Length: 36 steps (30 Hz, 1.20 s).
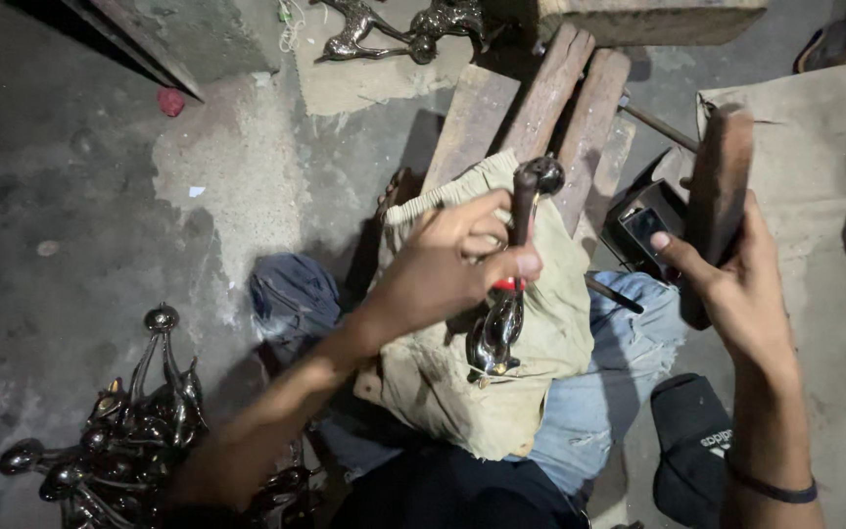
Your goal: The person sits on the floor and repeatedly hammers a metal rod against a decorative metal piece held in the left hand. The person rotates the piece occasionally to strike different areas, then sets the hammer down and continues holding the piece.
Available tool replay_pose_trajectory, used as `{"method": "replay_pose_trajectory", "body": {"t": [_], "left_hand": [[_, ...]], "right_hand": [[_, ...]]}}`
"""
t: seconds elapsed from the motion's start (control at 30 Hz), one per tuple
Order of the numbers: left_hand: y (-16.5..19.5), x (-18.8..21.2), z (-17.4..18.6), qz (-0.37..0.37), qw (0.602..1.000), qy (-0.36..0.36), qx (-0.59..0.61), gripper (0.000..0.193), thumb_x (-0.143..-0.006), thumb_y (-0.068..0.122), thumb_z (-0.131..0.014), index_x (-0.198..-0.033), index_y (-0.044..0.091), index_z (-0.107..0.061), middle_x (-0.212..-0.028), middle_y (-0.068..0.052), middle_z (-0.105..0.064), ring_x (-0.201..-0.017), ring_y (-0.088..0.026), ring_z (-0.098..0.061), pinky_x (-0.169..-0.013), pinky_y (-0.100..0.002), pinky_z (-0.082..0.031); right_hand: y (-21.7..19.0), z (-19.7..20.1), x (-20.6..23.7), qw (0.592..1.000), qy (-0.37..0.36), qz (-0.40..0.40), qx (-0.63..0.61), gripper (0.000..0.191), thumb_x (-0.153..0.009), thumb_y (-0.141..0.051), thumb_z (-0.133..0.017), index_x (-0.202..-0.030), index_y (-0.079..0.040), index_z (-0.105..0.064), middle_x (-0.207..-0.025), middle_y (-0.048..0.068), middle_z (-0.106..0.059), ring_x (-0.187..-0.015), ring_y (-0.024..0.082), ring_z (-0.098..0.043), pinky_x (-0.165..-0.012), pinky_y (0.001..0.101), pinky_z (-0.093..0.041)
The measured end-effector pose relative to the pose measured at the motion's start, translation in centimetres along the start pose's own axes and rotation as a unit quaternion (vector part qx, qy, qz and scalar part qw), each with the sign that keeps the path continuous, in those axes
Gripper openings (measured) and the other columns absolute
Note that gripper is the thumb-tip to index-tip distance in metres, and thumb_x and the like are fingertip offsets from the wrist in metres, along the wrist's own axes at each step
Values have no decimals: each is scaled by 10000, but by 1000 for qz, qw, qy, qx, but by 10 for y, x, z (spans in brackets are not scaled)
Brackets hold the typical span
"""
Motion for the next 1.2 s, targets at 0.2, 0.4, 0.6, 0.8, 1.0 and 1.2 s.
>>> {"method": "replay_pose_trajectory", "body": {"t": [0.2,0.4,0.6,0.8,1.0,1.2], "left_hand": [[-12,18,-14,-58,990,94,-87,192,-978,208,-700,-1085,56,-656,-905,-119,-793,-860,-194,-808,-694,-291,-654],[-15,36,-32,-82,957,192,-202,262,-960,200,-727,-1140,23,-658,-769,-104,-772,-552,-174,-702,-447,-317,-496],[-6,48,-38,-161,928,250,-223,237,-957,140,-738,-1146,16,-666,-862,-72,-787,-572,-133,-690,-442,-284,-482],[-7,51,-39,-150,930,262,-209,211,-943,155,-773,-1084,20,-692,-760,-97,-733,-570,-153,-690,-484,-305,-491],[-7,53,-41,-176,915,283,-228,237,-945,141,-778,-1111,34,-647,-809,-119,-748,-583,-181,-697,-473,-329,-486],[-6,52,-41,-175,918,273,-227,267,-940,125,-764,-1118,27,-590,-837,-100,-749,-636,-214,-718,-504,-343,-510]], "right_hand": [[2,2,0,995,-20,29,92,485,-888,-82,-800,-1314,17,-591,-1112,49,-661,-979,119,-594,-854,272,-499],[-23,3,-9,971,-55,65,223,518,-880,-114,-844,-1331,12,-623,-985,125,-704,-808,179,-628,-726,327,-534],[-89,11,-9,879,-96,313,346,636,-736,41,-769,-1352,0,-615,-1122,200,-729,-913,317,-739,-820,415,-601],[-114,8,-11,906,-55,274,319,551,-872,-76,-825,-1347,-45,-549,-1093,151,-728,-928,267,-735,-858,382,-586],[-147,-19,-4,811,-107,376,436,787,-725,-139,-801,-1465,-144,-533,-1207,160,-701,-1029,299,-718,-921,447,-576],[-168,-22,-14,822,-112,420,368,760,-729,-39,-813,-1430,-69,-518,-1272,166,-686,-1059,323,-705,-969,469,-559]]}}
Point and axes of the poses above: each hand's wrist, its own x-axis away from the middle knuckle, its own z-axis out of the back of the hand, y = z × x, the point moved 5 cm from there along -x, towards the middle knuckle
